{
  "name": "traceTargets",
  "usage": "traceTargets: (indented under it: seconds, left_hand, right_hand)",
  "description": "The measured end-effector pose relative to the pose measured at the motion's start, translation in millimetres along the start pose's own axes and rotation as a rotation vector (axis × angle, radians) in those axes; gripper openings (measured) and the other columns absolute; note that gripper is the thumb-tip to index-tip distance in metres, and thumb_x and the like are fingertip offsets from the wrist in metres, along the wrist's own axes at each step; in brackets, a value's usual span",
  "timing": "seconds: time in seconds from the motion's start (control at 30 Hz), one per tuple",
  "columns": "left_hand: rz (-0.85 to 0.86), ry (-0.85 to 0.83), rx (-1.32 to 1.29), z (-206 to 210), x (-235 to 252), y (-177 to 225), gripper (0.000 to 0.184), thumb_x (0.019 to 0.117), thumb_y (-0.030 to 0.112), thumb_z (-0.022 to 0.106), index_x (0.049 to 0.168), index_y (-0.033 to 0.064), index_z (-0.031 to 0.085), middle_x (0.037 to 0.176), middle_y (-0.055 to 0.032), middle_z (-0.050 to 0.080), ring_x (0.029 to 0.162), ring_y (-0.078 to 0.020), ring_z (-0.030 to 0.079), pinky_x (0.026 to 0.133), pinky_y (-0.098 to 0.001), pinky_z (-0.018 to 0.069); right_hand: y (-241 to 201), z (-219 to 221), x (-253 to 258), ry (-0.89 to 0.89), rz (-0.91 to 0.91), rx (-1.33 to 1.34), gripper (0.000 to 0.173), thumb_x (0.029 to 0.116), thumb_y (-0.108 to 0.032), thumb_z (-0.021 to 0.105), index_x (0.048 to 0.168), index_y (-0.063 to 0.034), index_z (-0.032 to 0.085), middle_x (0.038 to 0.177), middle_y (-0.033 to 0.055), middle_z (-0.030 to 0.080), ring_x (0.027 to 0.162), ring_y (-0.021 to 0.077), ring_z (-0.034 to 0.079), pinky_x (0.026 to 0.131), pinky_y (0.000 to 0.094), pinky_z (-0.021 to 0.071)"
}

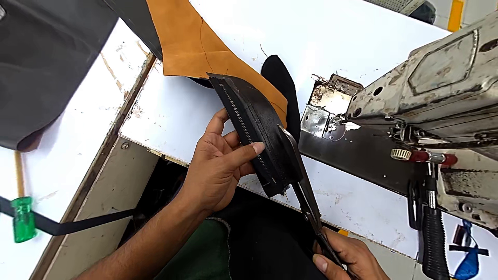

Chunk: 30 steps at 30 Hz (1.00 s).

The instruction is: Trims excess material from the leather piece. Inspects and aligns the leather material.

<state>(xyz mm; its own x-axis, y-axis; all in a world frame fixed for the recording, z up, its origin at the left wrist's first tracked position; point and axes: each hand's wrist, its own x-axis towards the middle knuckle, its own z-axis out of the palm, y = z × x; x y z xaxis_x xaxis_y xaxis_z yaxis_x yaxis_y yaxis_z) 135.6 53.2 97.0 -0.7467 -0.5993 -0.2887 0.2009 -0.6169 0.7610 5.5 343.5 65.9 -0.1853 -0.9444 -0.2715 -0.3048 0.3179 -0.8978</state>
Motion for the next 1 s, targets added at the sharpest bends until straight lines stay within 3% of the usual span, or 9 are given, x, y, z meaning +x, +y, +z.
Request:
traceTargets:
  seconds: [0.4,0.83,0.9,0.97,1.0]
  left_hand:
    - [-0.004,-0.028,0.023,1,-7,3,0.074,0.0935,-0.016,0.059,0.153,0.017,0.031,0.123,-0.022,0.067,0.098,-0.0318,0.075,0.081,-0.0434,0.0644]
    - [-0.01,-0.046,0.017,-2,-6,3,0.076,0.0918,-0.017,0.061,0.152,0.0176,0.031,0.123,-0.0222,0.066,0.098,-0.0323,0.075,0.08,-0.0439,0.0644]
    - [-0.044,-0.031,0.011,-2,-4,7,0.064,0.0966,-0.009,0.06,0.15,0.0151,0.034,0.122,-0.0218,0.067,0.097,-0.0314,0.075,0.08,-0.0442,0.0645]
    - [-0.072,0.033,0.025,-3,3,12,0.042,0.1049,0.009,0.056,0.146,0.0093,0.045,0.119,-0.0182,0.067,0.098,-0.0262,0.074,0.082,-0.0427,0.0639]
    - [-0.054,0.07,0.023,-4,8,14,0.036,0.1055,0.008,0.054,0.141,0.005,0.051,0.12,-0.0184,0.067,0.099,-0.0261,0.073,0.084,-0.0439,0.0635]
  right_hand:
    - [-3,3,18,0.038,-0.023,-0.036,0.044,0.1043,-0.049,0.053,0.089,-0.0087,0.059,0.072,0.002,0.052,0.062,0.0078,0.051,0.053,0.0252,0.0402]
    - [-13,5,14,0.096,-0.036,-0.082,0.038,0.1041,-0.036,0.059,0.081,-0.005,0.059,0.064,0.0046,0.052,0.057,0.0083,0.049,0.05,0.025,0.0374]
    - [-14,6,13,0.096,-0.031,-0.07,0.039,0.1041,-0.036,0.059,0.081,-0.0048,0.06,0.064,0.0047,0.053,0.056,0.0082,0.05,0.05,0.0251,0.0375]
    - [-15,6,12,0.088,-0.021,-0.062,0.038,0.104,-0.035,0.059,0.081,-0.0046,0.06,0.064,0.0048,0.053,0.057,0.0086,0.05,0.05,0.0255,0.0382]
    - [-15,6,11,0.081,-0.016,-0.058,0.038,0.1039,-0.035,0.06,0.081,-0.0044,0.06,0.064,0.0051,0.053,0.057,0.0091,0.051,0.051,0.026,0.0384]
